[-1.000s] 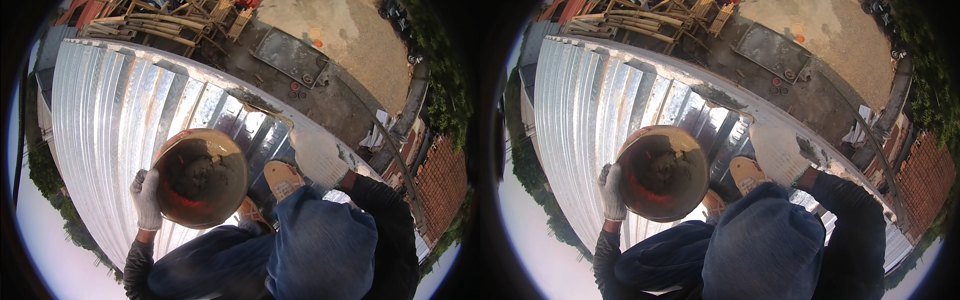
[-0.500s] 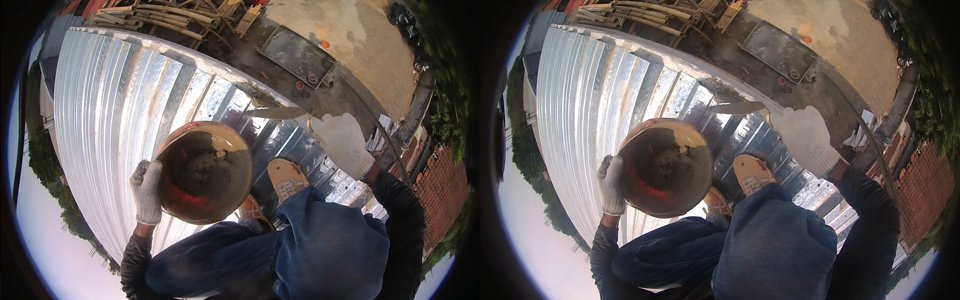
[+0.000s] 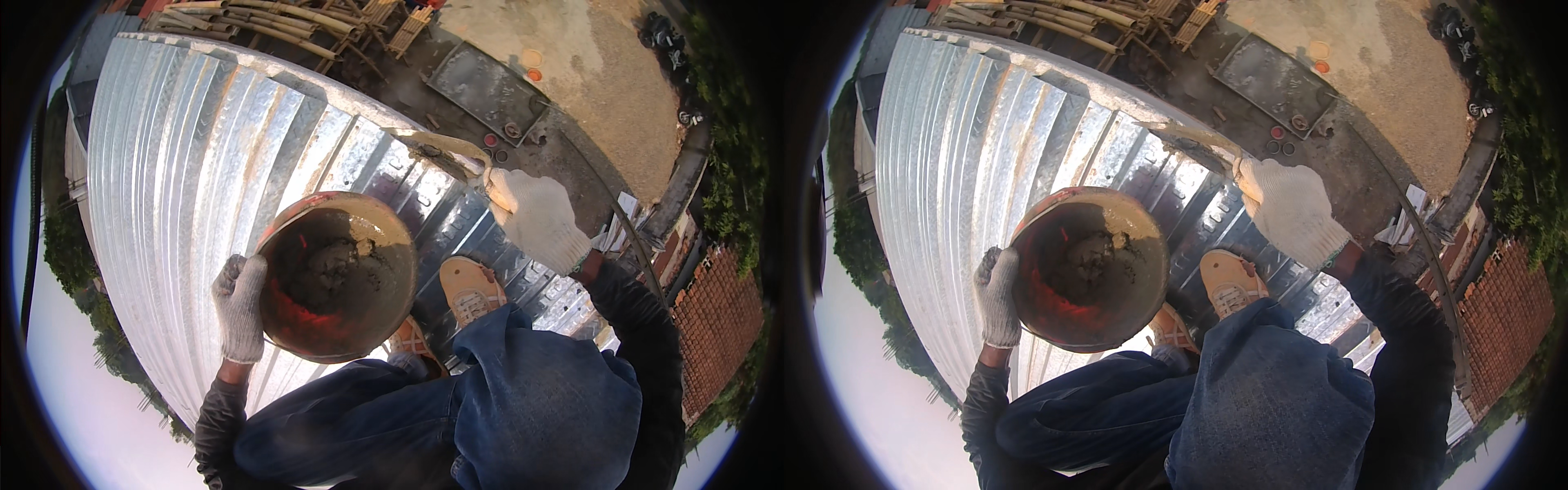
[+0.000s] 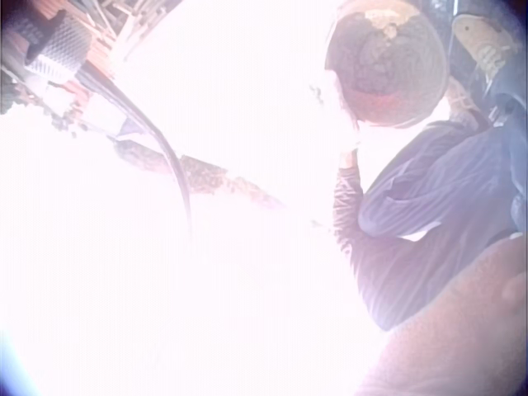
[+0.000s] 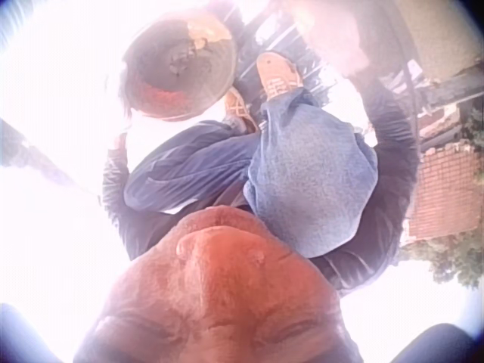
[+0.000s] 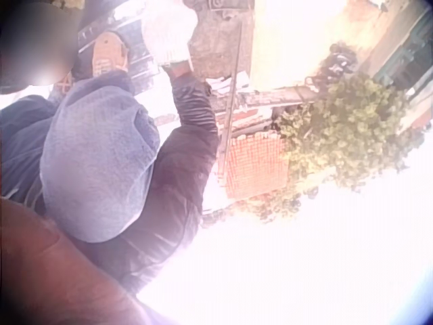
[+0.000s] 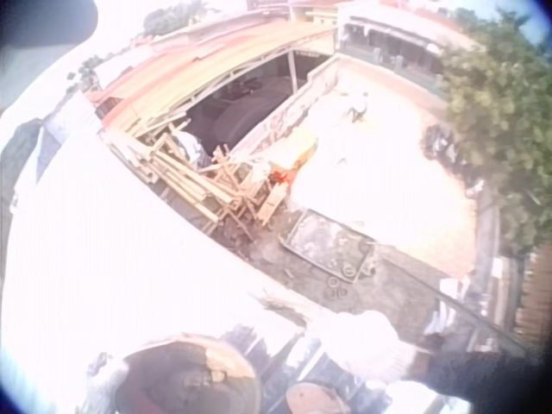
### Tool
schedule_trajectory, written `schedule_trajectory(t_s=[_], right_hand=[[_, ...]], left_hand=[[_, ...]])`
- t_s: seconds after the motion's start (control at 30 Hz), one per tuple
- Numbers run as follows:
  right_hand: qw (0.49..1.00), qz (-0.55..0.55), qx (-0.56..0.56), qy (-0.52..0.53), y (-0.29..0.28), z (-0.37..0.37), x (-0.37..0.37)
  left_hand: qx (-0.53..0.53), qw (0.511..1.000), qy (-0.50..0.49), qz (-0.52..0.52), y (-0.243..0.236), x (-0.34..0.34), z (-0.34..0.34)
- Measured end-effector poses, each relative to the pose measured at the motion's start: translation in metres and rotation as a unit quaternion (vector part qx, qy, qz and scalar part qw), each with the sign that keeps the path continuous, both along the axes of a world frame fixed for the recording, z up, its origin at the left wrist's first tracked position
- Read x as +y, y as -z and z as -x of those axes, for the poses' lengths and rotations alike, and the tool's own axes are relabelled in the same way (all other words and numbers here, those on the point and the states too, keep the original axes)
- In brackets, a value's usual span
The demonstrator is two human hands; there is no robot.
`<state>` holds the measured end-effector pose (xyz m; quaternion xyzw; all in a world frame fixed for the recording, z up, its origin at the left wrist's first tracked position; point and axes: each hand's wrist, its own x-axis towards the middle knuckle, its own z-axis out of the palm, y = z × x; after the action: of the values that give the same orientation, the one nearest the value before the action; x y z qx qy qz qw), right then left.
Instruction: The person scoops wet cement from a red bucket using a trowel and spreads it along the seams of a corrugated metal roof. The person repeatedly scoops and applies the cement to seal the roof joints.
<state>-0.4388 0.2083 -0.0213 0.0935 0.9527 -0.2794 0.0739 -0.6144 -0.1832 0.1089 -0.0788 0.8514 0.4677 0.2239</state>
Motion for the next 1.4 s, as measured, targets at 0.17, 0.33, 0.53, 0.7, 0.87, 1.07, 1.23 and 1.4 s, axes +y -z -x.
schedule_trajectory(t_s=[0.17,0.33,0.53,0.7,0.87,1.07,1.23,1.4], right_hand=[[0.997,0.040,-0.052,0.049,0.006,-0.027,0.010],[0.985,0.083,-0.111,0.105,-0.003,-0.057,0.002],[0.988,0.120,-0.054,0.078,-0.006,-0.069,-0.013],[0.988,0.123,-0.078,0.048,0.003,-0.046,-0.006],[0.990,0.098,-0.100,-0.008,0.007,-0.014,0.006],[0.985,0.110,-0.133,-0.009,-0.009,-0.019,0.019],[0.976,0.129,-0.173,-0.013,-0.009,-0.030,0.035],[0.971,0.161,-0.179,0.009,-0.011,-0.038,0.044]], left_hand=[[-0.005,1.000,0.001,-0.023,0.004,-0.006,0.002],[-0.006,0.999,-0.009,-0.035,0.006,-0.011,0.004],[-0.015,0.999,-0.010,-0.034,0.003,-0.004,0.005],[-0.011,1.000,-0.010,-0.026,0.002,-0.001,0.004],[-0.011,1.000,0.003,-0.029,0.003,-0.004,0.005],[-0.010,1.000,-0.006,-0.026,0.004,-0.003,0.005],[-0.013,1.000,0.001,-0.024,0.004,-0.006,0.009],[-0.026,0.999,0.002,-0.025,0.004,-0.002,0.011]])
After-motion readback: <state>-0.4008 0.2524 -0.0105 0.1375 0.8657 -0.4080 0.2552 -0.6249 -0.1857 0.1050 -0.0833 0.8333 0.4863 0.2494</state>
